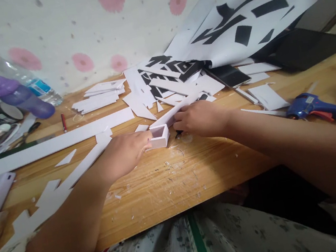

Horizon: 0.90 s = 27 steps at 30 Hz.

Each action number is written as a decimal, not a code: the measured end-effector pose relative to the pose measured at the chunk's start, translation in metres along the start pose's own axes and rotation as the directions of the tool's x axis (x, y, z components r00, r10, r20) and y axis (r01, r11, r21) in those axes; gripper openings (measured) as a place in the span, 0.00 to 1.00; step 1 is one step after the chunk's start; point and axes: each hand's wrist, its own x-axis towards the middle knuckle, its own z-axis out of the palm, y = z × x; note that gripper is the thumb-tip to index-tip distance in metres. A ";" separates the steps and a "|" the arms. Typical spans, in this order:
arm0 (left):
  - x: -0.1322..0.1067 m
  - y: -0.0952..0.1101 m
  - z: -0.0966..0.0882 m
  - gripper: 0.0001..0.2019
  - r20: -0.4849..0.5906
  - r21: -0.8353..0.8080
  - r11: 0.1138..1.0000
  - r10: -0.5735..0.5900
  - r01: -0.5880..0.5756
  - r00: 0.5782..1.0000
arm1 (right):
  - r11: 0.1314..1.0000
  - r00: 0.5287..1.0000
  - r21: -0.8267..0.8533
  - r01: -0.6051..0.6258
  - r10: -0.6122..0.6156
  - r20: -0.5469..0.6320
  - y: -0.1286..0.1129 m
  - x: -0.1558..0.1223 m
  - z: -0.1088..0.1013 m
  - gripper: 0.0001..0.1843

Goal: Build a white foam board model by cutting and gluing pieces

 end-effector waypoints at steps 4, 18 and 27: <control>-0.001 -0.002 0.002 0.09 -0.015 -0.002 1.000 0.012 -0.012 1.000 | 0.999 0.999 0.036 0.039 -0.038 -0.021 0.006 -0.010 0.003 0.14; -0.001 0.002 -0.003 0.10 -0.006 0.036 0.999 -0.018 0.018 1.000 | 0.990 0.990 0.064 -0.125 0.129 -0.065 0.002 -0.014 -0.001 0.16; -0.001 -0.001 0.000 0.10 -0.017 -0.010 1.000 0.006 -0.006 1.000 | 0.992 0.992 0.061 -0.114 0.118 -0.051 0.002 -0.011 -0.008 0.18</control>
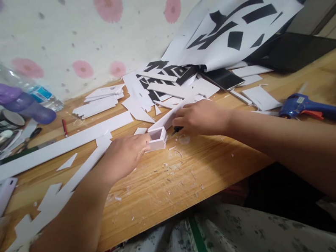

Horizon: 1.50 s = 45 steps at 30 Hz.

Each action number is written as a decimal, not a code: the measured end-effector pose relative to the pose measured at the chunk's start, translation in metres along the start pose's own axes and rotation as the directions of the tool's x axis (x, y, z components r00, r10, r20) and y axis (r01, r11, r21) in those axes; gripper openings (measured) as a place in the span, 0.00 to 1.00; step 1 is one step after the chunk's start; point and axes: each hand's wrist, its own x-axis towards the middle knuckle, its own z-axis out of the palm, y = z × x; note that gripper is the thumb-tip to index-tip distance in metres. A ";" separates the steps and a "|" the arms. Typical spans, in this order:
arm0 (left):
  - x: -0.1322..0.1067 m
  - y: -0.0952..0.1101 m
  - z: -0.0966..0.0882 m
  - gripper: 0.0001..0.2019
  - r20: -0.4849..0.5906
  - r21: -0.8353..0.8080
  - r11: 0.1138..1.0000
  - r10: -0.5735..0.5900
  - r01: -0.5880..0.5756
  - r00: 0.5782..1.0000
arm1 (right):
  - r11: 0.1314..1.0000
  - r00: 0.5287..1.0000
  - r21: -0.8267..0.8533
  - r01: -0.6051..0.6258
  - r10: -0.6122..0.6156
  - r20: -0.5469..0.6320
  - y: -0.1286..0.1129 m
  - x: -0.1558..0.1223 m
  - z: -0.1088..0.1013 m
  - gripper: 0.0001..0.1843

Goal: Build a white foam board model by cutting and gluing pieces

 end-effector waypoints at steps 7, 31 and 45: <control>0.000 0.002 -0.002 0.09 -0.007 0.006 1.000 -0.006 0.006 1.000 | 1.000 1.000 -0.023 0.000 -0.001 -0.013 0.000 0.002 0.005 0.18; 0.000 0.002 -0.001 0.10 -0.004 0.034 0.999 -0.023 0.023 1.000 | 0.997 0.997 -0.051 0.056 -0.052 0.064 -0.004 0.012 0.009 0.15; 0.001 0.003 -0.003 0.09 0.018 0.020 0.999 -0.034 0.034 0.999 | 0.989 0.996 0.125 0.075 -0.068 -0.062 0.009 0.002 0.005 0.25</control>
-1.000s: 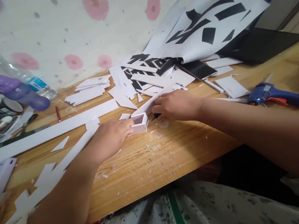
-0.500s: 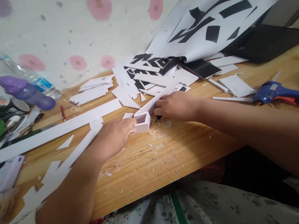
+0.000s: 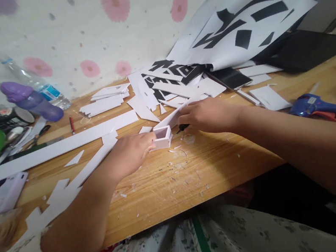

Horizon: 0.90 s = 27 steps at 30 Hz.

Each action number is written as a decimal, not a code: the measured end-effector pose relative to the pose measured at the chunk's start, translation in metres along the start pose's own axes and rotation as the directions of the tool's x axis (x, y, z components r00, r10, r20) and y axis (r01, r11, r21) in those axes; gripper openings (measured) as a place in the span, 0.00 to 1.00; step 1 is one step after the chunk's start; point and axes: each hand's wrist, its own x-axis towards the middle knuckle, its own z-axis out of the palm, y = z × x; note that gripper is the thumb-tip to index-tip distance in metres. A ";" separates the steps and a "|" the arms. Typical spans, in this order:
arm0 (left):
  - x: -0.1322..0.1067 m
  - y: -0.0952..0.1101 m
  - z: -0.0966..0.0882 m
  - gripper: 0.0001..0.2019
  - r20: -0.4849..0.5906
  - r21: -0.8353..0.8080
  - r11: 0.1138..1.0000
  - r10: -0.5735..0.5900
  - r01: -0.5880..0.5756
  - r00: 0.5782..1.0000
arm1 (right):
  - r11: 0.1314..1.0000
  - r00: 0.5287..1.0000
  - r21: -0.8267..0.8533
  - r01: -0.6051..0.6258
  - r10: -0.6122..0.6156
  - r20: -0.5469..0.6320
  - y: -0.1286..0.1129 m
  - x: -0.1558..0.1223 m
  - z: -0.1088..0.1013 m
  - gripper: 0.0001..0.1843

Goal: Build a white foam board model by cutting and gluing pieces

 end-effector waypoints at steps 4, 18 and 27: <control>-0.001 0.002 -0.003 0.09 0.010 0.001 1.000 -0.009 0.009 1.000 | 0.999 0.999 0.040 -0.001 0.002 -0.048 0.000 -0.004 0.000 0.23; 0.000 0.006 -0.007 0.09 0.015 0.002 1.000 -0.022 0.022 1.000 | 0.993 0.997 -0.094 -0.077 0.079 0.023 -0.010 -0.006 -0.002 0.19; 0.000 0.002 -0.001 0.08 -0.002 0.009 1.000 -0.002 0.002 1.000 | 0.985 0.994 -0.151 -0.079 0.090 0.066 -0.014 -0.005 -0.001 0.15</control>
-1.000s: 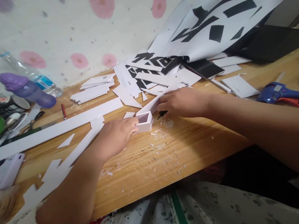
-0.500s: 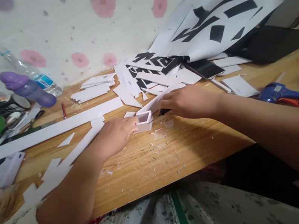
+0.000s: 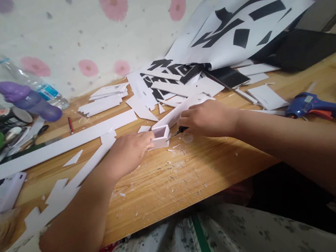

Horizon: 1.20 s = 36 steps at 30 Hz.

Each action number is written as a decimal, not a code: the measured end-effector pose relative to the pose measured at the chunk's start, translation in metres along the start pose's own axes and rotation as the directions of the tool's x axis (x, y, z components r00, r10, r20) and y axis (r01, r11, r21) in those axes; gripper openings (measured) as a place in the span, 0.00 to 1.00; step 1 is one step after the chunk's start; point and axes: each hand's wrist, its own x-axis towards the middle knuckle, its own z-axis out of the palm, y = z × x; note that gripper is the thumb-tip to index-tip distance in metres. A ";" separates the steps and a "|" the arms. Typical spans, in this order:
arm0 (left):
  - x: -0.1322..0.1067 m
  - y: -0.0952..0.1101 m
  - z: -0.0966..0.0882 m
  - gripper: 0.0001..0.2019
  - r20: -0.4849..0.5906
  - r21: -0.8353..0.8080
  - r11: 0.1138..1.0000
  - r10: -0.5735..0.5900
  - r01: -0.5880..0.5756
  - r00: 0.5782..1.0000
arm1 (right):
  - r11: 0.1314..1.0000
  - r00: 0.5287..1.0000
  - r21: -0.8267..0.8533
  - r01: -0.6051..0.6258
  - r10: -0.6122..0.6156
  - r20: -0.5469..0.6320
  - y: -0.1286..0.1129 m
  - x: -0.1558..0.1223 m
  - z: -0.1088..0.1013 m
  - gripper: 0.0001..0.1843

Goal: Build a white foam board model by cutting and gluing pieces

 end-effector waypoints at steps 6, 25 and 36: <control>0.000 -0.003 0.002 0.10 -0.012 -0.018 1.000 0.021 -0.021 1.000 | 0.999 0.999 -0.050 0.017 -0.015 0.042 -0.001 0.002 0.004 0.14; 0.001 -0.005 0.004 0.09 -0.025 0.003 0.999 0.044 -0.044 0.999 | 0.999 0.998 0.031 -0.018 0.020 -0.067 0.003 -0.007 -0.007 0.14; 0.000 -0.004 0.003 0.09 -0.025 -0.013 0.999 0.035 -0.036 0.999 | 0.995 0.992 0.098 -0.010 0.023 -0.127 0.005 -0.010 -0.010 0.14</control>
